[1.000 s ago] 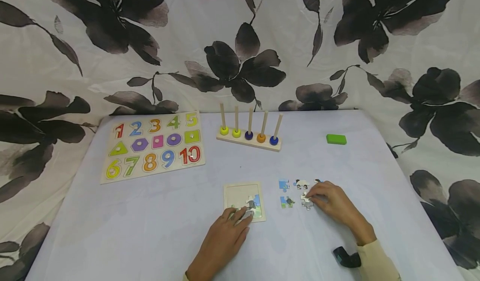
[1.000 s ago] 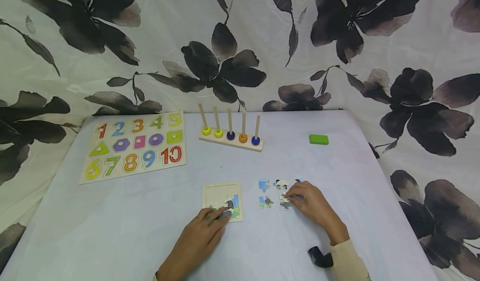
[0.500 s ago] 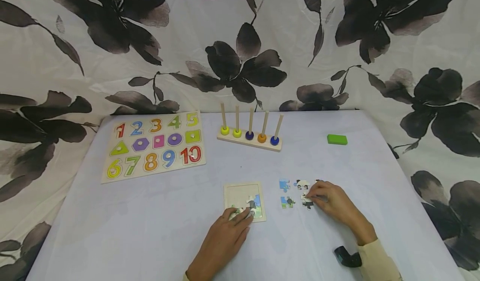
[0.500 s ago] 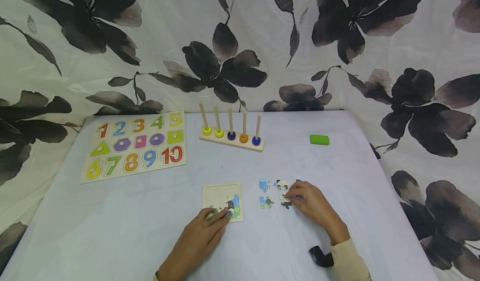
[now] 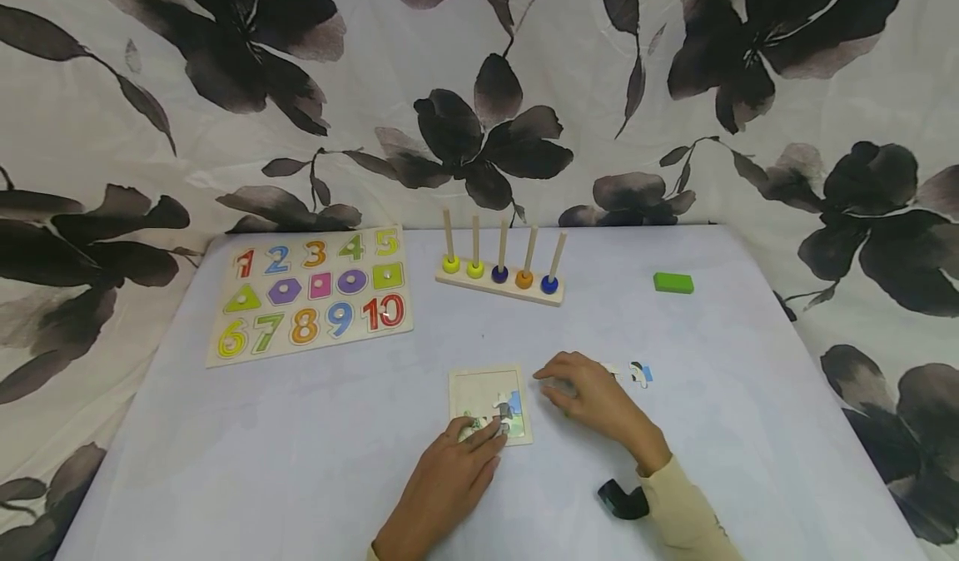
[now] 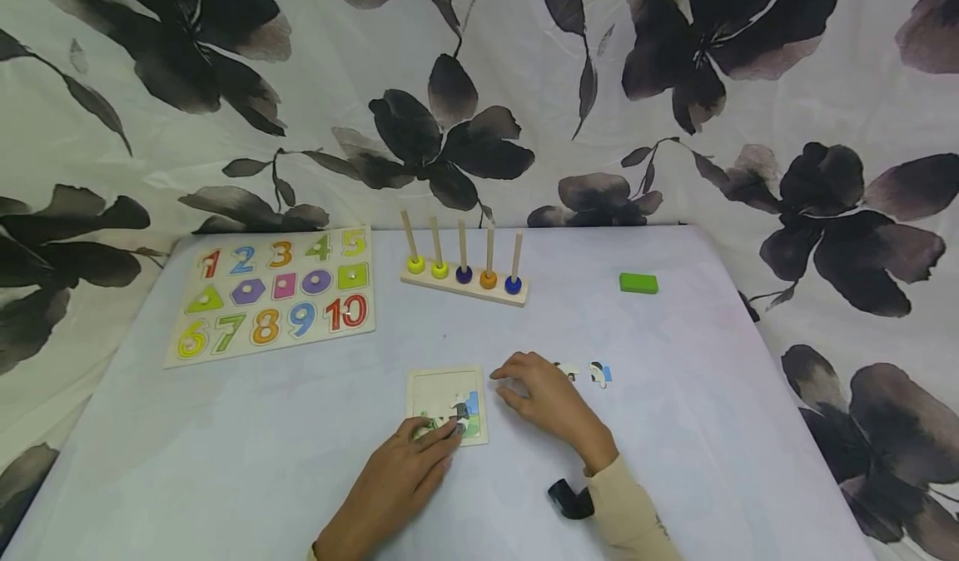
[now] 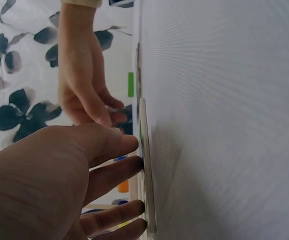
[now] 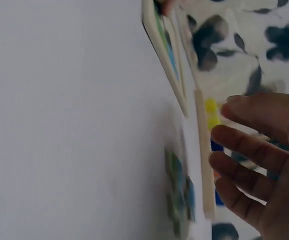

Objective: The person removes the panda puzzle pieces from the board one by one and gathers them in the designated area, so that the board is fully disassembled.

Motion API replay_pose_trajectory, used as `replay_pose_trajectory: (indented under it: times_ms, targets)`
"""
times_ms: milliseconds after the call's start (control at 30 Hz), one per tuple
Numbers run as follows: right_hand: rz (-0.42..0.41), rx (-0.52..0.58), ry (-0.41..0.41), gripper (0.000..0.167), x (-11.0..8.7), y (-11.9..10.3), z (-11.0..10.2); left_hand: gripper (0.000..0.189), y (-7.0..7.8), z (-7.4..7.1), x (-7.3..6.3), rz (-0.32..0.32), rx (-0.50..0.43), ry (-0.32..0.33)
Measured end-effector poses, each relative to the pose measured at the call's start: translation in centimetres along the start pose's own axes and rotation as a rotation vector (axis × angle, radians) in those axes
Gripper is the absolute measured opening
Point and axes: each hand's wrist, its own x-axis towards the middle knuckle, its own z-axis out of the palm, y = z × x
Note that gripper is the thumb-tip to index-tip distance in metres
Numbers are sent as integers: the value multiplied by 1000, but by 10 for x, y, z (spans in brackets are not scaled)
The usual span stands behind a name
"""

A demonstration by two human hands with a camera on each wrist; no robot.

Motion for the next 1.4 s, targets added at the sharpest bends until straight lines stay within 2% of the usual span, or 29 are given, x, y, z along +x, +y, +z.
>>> replay_pose_trajectory:
  times_ms: [167,333,567,867,1233,1400]
  targets:
    - [-17,-27,-46,17,11,-8,20,30,0,1,0,16,6,8]
    - [19,-20,-73,17,14,-12,26,30,-2,1,-1,18,14,8]
    - [35,7,-73,16,14,-16,28,29,-3,1,0,18,16,16]
    - [42,24,-77,15,16,-16,29,30,-3,0,0,-9,-17,-24]
    - [38,101,-74,13,14,-13,27,29,-3,1,-1,16,-2,36]
    - [42,164,-84,12,12,-12,25,29,-3,1,-1,16,-3,34]
